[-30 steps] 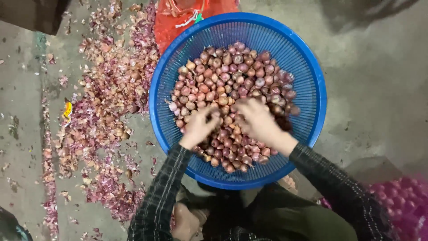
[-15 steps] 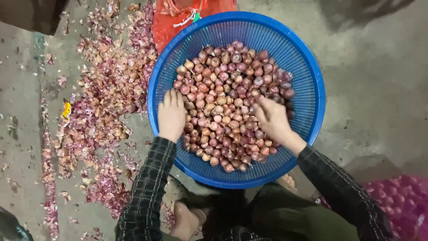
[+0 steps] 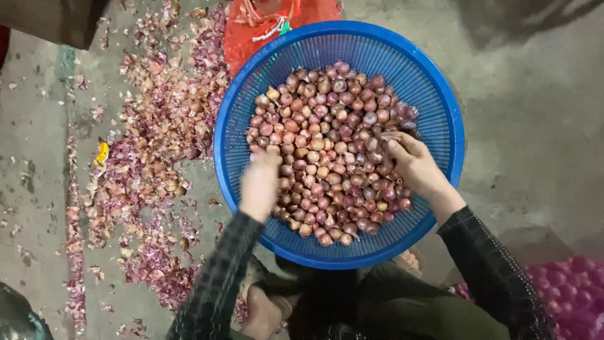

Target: Sorting and cleaning small onions from a large blue basket into a metal bowl on a concrete floor

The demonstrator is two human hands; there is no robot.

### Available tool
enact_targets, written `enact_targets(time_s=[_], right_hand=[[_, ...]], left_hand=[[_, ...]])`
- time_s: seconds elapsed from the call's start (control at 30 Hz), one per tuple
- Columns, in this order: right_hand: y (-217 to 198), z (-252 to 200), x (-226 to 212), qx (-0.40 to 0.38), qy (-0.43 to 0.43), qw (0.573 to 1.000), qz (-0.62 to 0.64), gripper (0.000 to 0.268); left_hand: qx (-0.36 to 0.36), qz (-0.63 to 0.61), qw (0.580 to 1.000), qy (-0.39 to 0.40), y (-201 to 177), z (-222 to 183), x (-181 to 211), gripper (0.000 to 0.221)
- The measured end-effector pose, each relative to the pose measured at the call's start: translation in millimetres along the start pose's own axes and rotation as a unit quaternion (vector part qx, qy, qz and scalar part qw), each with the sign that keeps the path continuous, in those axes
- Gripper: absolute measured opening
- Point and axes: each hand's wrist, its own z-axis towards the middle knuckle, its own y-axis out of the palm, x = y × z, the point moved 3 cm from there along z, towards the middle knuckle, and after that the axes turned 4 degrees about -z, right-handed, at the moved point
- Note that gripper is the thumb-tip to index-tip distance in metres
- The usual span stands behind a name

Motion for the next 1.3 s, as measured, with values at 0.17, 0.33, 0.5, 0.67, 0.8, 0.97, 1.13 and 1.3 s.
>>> enact_targets(time_s=[0.17, 0.33, 0.5, 0.67, 0.8, 0.97, 1.13, 1.3], right_hand=[[12.3, 0.9, -12.1, 0.085, 0.001, 0.996, -0.005, 0.026], [-4.4, 16.6, 26.1, 0.105, 0.016, 0.994, 0.029, 0.025], [24.8, -7.7, -37.3, 0.021, 0.024, 0.996, 0.088, 0.008], [10.9, 12.1, -1.6, 0.045, 0.002, 0.994, -0.097, 0.024], [42.1, 17.6, 30.3, 0.092, -0.298, 0.692, -0.651, 0.031], [178.2, -91.0, -110.0, -0.103, 0.136, 0.985, -0.017, 0.058], [121.6, -49.5, -4.6, -0.073, 0.236, 0.959, 0.142, 0.027], [102.8, -51.3, 73.8, -0.351, 0.196, 0.915, -0.024, 0.012]], left_hand=[[0.147, 0.168, 0.968, 0.119, 8.9, 45.6, -61.3, 0.007], [0.125, 0.193, 0.955, 0.188, 13.7, 47.6, -82.0, 0.009], [0.042, 0.045, 0.989, 0.135, -66.0, 22.9, -77.7, 0.021], [0.008, -0.184, 0.983, -0.017, -132.9, -8.2, -89.3, 0.012], [0.037, -0.239, 0.968, -0.062, -120.2, -21.0, -61.2, 0.011], [-0.067, -0.388, 0.918, 0.055, -128.1, -10.6, 43.1, 0.029], [-0.166, -0.075, 0.982, -0.058, -40.0, -16.0, 14.4, 0.077], [-0.24, -0.151, 0.945, -0.163, -20.6, -35.9, 56.4, 0.113]])
